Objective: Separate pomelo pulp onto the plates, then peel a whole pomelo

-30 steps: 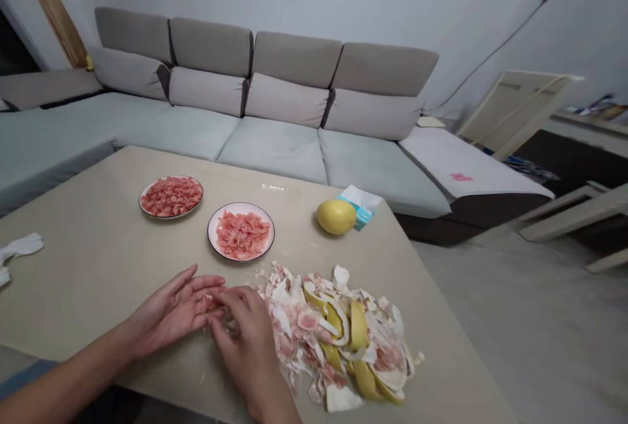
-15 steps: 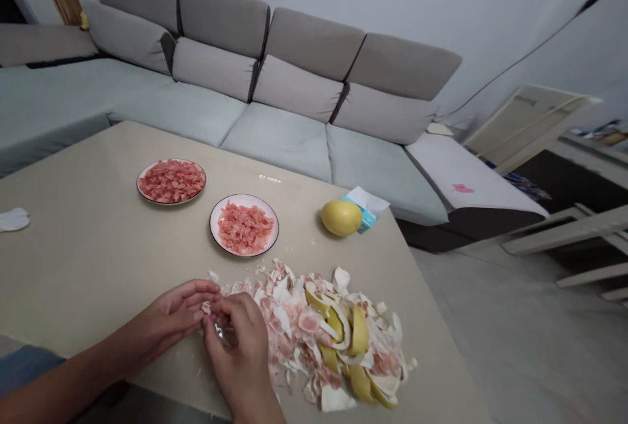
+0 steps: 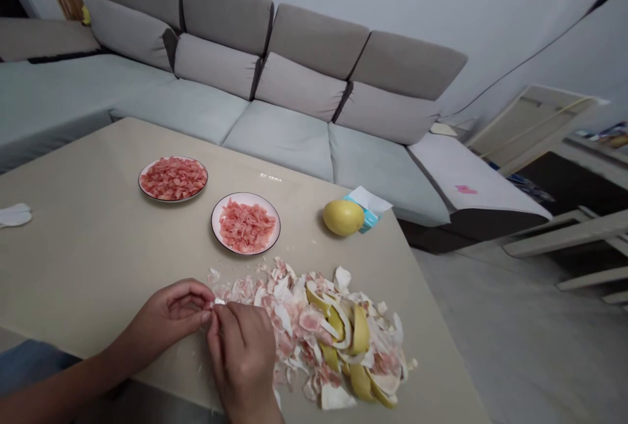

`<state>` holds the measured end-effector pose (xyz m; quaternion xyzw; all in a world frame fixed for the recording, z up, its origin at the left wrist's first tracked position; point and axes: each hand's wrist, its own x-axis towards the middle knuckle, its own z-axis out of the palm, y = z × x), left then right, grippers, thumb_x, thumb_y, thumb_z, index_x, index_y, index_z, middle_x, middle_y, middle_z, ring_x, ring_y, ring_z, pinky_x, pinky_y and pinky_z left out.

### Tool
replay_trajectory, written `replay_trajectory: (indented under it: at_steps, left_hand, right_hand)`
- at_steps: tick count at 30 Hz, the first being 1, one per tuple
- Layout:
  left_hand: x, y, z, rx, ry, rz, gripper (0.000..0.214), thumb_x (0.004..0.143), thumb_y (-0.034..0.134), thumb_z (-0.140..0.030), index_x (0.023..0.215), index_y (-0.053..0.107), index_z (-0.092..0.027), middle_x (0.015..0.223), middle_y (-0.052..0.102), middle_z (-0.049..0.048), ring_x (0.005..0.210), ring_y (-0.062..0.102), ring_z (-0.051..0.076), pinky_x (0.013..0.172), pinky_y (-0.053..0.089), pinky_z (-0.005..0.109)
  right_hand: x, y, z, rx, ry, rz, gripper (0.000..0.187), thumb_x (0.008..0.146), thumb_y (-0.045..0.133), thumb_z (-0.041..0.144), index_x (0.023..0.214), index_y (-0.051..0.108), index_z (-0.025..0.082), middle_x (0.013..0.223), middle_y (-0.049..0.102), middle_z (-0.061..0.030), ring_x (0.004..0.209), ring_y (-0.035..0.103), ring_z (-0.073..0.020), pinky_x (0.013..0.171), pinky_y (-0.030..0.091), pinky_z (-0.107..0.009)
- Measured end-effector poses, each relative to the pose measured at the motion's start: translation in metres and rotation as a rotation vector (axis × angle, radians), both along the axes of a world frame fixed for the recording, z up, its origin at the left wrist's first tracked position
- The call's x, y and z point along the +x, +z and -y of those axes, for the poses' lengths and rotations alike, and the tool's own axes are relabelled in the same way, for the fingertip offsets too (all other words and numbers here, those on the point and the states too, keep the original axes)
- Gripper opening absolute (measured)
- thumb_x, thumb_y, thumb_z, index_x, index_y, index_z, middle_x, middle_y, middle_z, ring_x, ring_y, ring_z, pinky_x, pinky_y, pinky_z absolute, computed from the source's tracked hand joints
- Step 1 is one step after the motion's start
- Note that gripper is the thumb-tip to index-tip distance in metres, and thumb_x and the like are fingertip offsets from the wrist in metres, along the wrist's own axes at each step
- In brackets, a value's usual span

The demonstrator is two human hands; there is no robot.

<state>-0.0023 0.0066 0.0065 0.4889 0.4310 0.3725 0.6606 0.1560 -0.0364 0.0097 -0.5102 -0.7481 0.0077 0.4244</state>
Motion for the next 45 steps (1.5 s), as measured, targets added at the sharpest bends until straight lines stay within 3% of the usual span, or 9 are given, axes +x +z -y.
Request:
replay_trajectory:
  at_steps: [3, 8, 15, 20, 23, 29, 36, 41, 45]
  left_hand:
    - [0.001, 0.003, 0.002, 0.002, -0.012, -0.029, 0.017, 0.073, 0.07, -0.026, 0.086, 0.066, -0.017, 0.087, 0.066, 0.0048, 0.085, 0.06, 0.019, 0.078, 0.05, 0.029]
    - [0.002, 0.002, 0.003, -0.081, -0.083, 0.029, 0.02, 0.072, 0.073, -0.03, 0.084, 0.065, -0.016, 0.082, 0.067, 0.0045, 0.081, 0.062, 0.018, 0.073, 0.049, 0.028]
    - [-0.004, -0.002, -0.002, -0.209, -0.229, 0.181, 0.026, 0.069, 0.078, -0.033, 0.084, 0.066, -0.016, 0.071, 0.066, 0.0018, 0.067, 0.06, 0.014, 0.065, 0.048, 0.026]
    - [-0.01, 0.006, -0.005, -0.282, -0.293, 0.233, 0.022, 0.071, 0.078, -0.028, 0.086, 0.067, -0.016, 0.075, 0.066, 0.0011, 0.068, 0.059, 0.012, 0.065, 0.048, 0.025]
    - [-0.01, 0.01, -0.006, -0.323, -0.297, 0.243, 0.023, 0.069, 0.079, -0.027, 0.085, 0.067, -0.015, 0.076, 0.065, 0.0011, 0.068, 0.058, 0.011, 0.064, 0.048, 0.024]
    - [-0.011, 0.011, -0.008, -0.325, -0.328, 0.228, 0.022, 0.07, 0.079, -0.026, 0.085, 0.067, -0.014, 0.076, 0.066, 0.0015, 0.068, 0.059, 0.011, 0.065, 0.049, 0.024]
    - [-0.011, 0.013, -0.01, -0.252, -0.171, 0.198, 0.024, 0.07, 0.079, -0.028, 0.085, 0.065, -0.016, 0.081, 0.068, 0.0013, 0.079, 0.063, 0.014, 0.072, 0.049, 0.025]
    - [-0.008, 0.014, -0.008, -0.256, -0.133, 0.2, 0.027, 0.068, 0.08, -0.03, 0.086, 0.065, -0.016, 0.08, 0.068, -0.0002, 0.074, 0.063, 0.012, 0.072, 0.049, 0.025]
    - [-0.005, 0.011, -0.004, -0.26, -0.128, 0.214, 0.027, 0.068, 0.08, -0.029, 0.085, 0.064, -0.015, 0.079, 0.068, -0.0001, 0.076, 0.064, 0.013, 0.072, 0.049, 0.024]
  right_hand:
    - [-0.003, 0.002, 0.0, -0.052, -0.019, -0.036, 0.014, 0.081, 0.058, 0.01, 0.09, 0.064, 0.02, 0.079, 0.068, -0.005, 0.07, 0.062, -0.0187, 0.064, 0.046, -0.031]
    - [-0.005, 0.012, -0.002, -0.373, -0.006, -0.314, 0.014, 0.076, 0.055, 0.01, 0.068, 0.06, 0.02, 0.063, 0.06, 0.0008, 0.056, 0.054, -0.0127, 0.052, 0.041, -0.023]
    - [0.0, 0.013, -0.004, -0.671, 0.052, -0.582, 0.01, 0.074, 0.056, 0.019, 0.066, 0.061, 0.018, 0.057, 0.055, 0.0024, 0.051, 0.048, -0.0107, 0.048, 0.037, -0.02]
    - [0.002, 0.013, -0.005, -0.746, 0.073, -0.654, 0.01, 0.073, 0.058, 0.022, 0.065, 0.061, 0.017, 0.055, 0.051, 0.0035, 0.049, 0.045, -0.0101, 0.047, 0.036, -0.02]
    - [0.001, 0.015, -0.004, -0.7, 0.067, -0.617, 0.01, 0.073, 0.057, 0.019, 0.064, 0.061, 0.018, 0.055, 0.05, 0.0039, 0.049, 0.046, -0.01, 0.047, 0.035, -0.02]
    - [0.002, 0.022, -0.001, -0.437, 0.056, -0.421, 0.013, 0.071, 0.055, 0.009, 0.064, 0.061, 0.019, 0.06, 0.055, 0.0022, 0.054, 0.051, -0.011, 0.05, 0.038, -0.021]
    - [0.006, 0.022, -0.002, -0.383, 0.113, -0.409, 0.015, 0.085, 0.06, 0.016, 0.093, 0.072, 0.022, 0.081, 0.069, -0.0045, 0.069, 0.063, -0.015, 0.059, 0.05, -0.024]
    - [0.002, 0.016, 0.002, -0.181, 0.084, -0.293, 0.019, 0.084, 0.06, 0.008, 0.094, 0.07, 0.02, 0.082, 0.07, -0.0053, 0.072, 0.065, -0.0154, 0.061, 0.052, -0.024]
    - [0.0, 0.014, 0.004, -0.121, 0.072, -0.215, 0.02, 0.082, 0.059, 0.005, 0.094, 0.067, 0.018, 0.081, 0.069, -0.0053, 0.072, 0.064, -0.0151, 0.062, 0.051, -0.023]
